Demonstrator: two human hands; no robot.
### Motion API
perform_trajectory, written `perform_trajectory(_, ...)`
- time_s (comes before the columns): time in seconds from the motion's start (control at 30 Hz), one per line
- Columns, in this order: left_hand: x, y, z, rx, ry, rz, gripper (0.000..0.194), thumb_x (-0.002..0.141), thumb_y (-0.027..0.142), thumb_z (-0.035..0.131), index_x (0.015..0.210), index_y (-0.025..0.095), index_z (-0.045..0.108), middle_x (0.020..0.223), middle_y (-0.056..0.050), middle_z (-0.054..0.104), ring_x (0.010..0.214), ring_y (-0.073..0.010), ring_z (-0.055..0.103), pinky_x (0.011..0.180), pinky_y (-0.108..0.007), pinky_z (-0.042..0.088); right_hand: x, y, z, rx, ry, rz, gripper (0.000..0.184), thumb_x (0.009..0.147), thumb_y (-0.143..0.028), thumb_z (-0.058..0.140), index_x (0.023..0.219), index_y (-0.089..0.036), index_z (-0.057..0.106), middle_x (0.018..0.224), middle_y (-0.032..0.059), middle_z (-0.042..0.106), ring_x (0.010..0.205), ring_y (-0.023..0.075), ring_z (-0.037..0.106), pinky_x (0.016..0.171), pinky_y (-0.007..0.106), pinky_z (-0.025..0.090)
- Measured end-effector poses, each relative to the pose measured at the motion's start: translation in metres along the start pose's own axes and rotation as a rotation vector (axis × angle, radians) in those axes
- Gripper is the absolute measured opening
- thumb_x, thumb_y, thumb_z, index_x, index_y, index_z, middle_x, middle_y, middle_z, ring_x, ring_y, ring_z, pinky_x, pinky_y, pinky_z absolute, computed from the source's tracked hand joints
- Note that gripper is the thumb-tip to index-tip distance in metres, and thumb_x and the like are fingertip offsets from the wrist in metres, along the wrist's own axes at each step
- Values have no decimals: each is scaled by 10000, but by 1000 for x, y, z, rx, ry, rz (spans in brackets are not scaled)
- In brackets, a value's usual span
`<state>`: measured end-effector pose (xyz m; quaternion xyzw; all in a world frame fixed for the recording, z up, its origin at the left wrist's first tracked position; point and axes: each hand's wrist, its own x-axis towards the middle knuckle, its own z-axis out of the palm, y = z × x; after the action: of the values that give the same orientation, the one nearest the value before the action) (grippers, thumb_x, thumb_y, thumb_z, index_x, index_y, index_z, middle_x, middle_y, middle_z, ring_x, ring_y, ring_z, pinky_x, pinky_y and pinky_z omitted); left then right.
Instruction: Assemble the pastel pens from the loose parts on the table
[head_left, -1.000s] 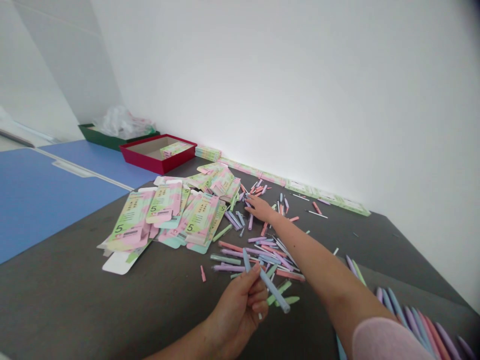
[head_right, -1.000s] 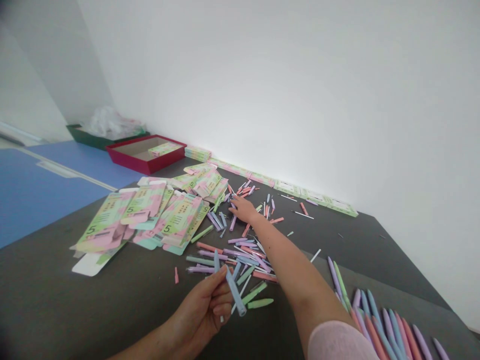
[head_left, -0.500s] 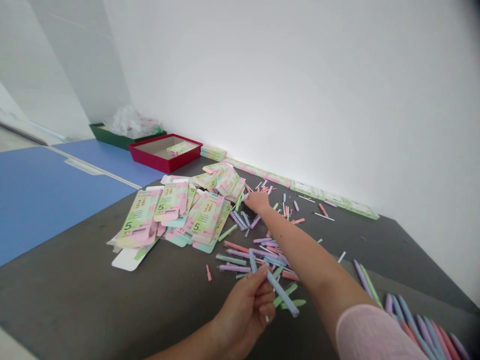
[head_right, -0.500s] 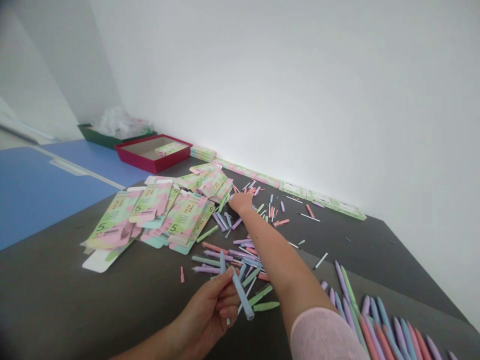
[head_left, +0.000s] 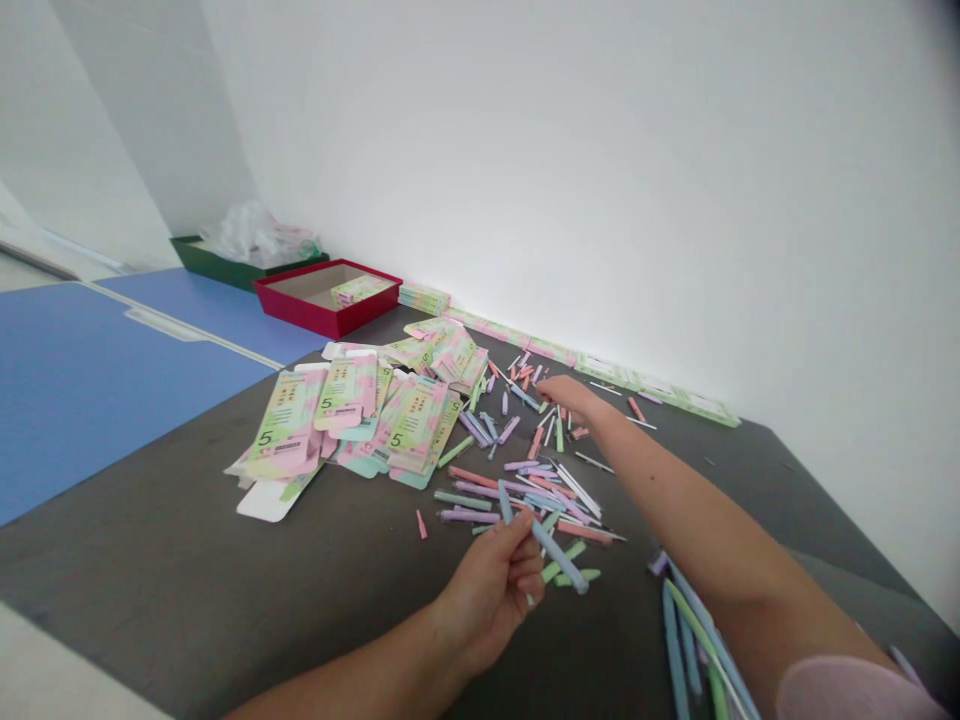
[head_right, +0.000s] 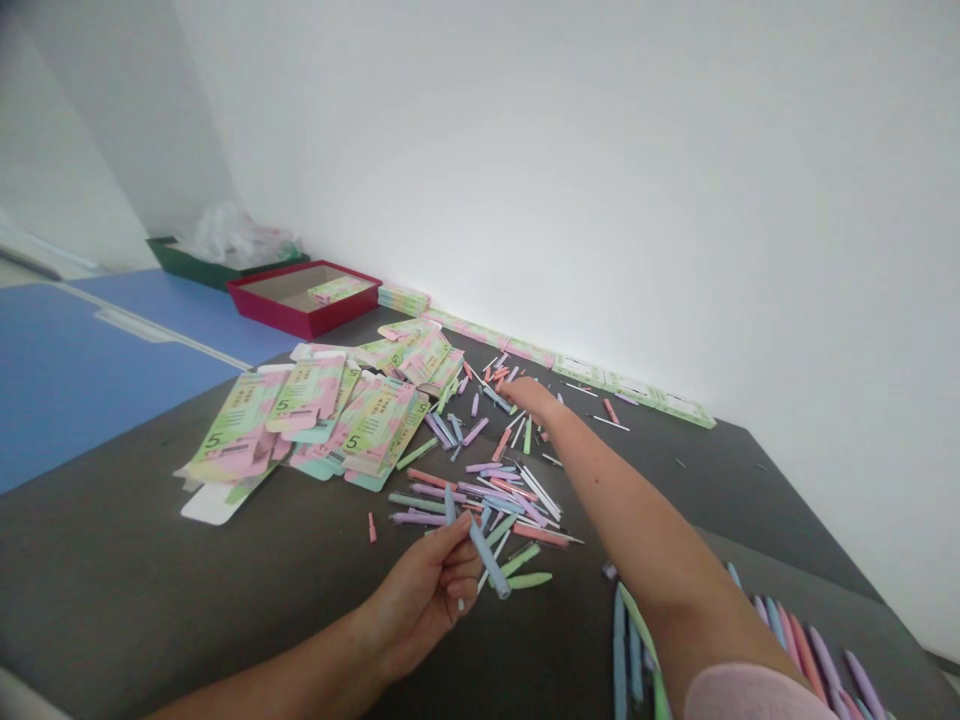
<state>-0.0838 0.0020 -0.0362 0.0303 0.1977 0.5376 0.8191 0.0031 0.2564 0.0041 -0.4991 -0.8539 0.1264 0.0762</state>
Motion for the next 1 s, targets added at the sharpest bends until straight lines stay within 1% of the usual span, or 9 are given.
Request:
perform_trajectory(0.13,-6,-3,2,153,-5,-61,263,770,298,622,713,156,408,560,97,185,444,-25,154,410,-127,164,-84,9,-6,299,-58,58,282,907,-263,376,882,-122,619,864,59,637,742,154,597,665,284,495)
perform_trajectory(0.23,-10,-13,2,352,16,-203,279,735,311,645,701,162,412,542,103,209,433,-25,151,409,-140,139,-162,6,-4,533,-79,96,268,843,-262,386,796,-137,619,785,48,644,682,137,584,626,247,464)
perform_trajectory(0.3,-11,-25,1,515,47,-302,296,712,326,653,679,167,406,523,106,238,424,-26,153,409,-153,129,-212,1,-1,919,-100,207,173,761,-252,476,760,-151,617,759,35,638,649,127,555,612,244,430)
perform_trajectory(0.33,-11,-32,0,599,68,-328,302,702,338,655,672,170,405,515,104,258,419,-27,162,409,-161,127,-235,-1,2,1014,-104,265,142,736,-240,498,746,-159,613,747,24,630,639,121,542,609,240,415)
perform_trajectory(0.47,-10,-58,-4,934,157,-287,309,673,388,645,630,175,426,485,89,321,401,-42,218,411,-195,133,-304,-9,19,1125,-89,380,120,708,-200,498,725,-169,613,709,1,596,630,117,514,599,238,372)
perform_trajectory(0.6,-6,-66,-4,1369,219,-139,223,687,368,608,646,167,523,478,53,399,440,-90,362,448,-227,234,-337,-15,40,1096,-46,424,121,730,-224,486,731,-175,597,678,-7,568,634,129,514,617,255,368)
perform_trajectory(0.73,0,-66,-1,1751,219,-29,185,693,339,584,657,158,576,620,-30,571,633,-174,526,580,-271,336,-347,-23,53,1004,61,409,111,737,-274,512,722,-187,580,711,-5,577,683,151,518,650,269,368)
perform_trajectory(0.87,1,-69,1,1806,262,-3,178,669,293,606,764,142,597,803,-93,634,809,-242,562,689,-299,365,-348,-25,56,1002,96,405,124,751,-292,498,738,-190,568,720,-3,573,689,157,517,652,271,365)
perform_trajectory(1.0,-6,-70,5,1787,299,18,273,709,250,560,951,124,557,968,-133,629,904,-244,564,761,-292,379,-350,-24,56,1001,131,390,122,757,-298,493,729,-194,550,687,-12,543,681,156,508,643,266,360)
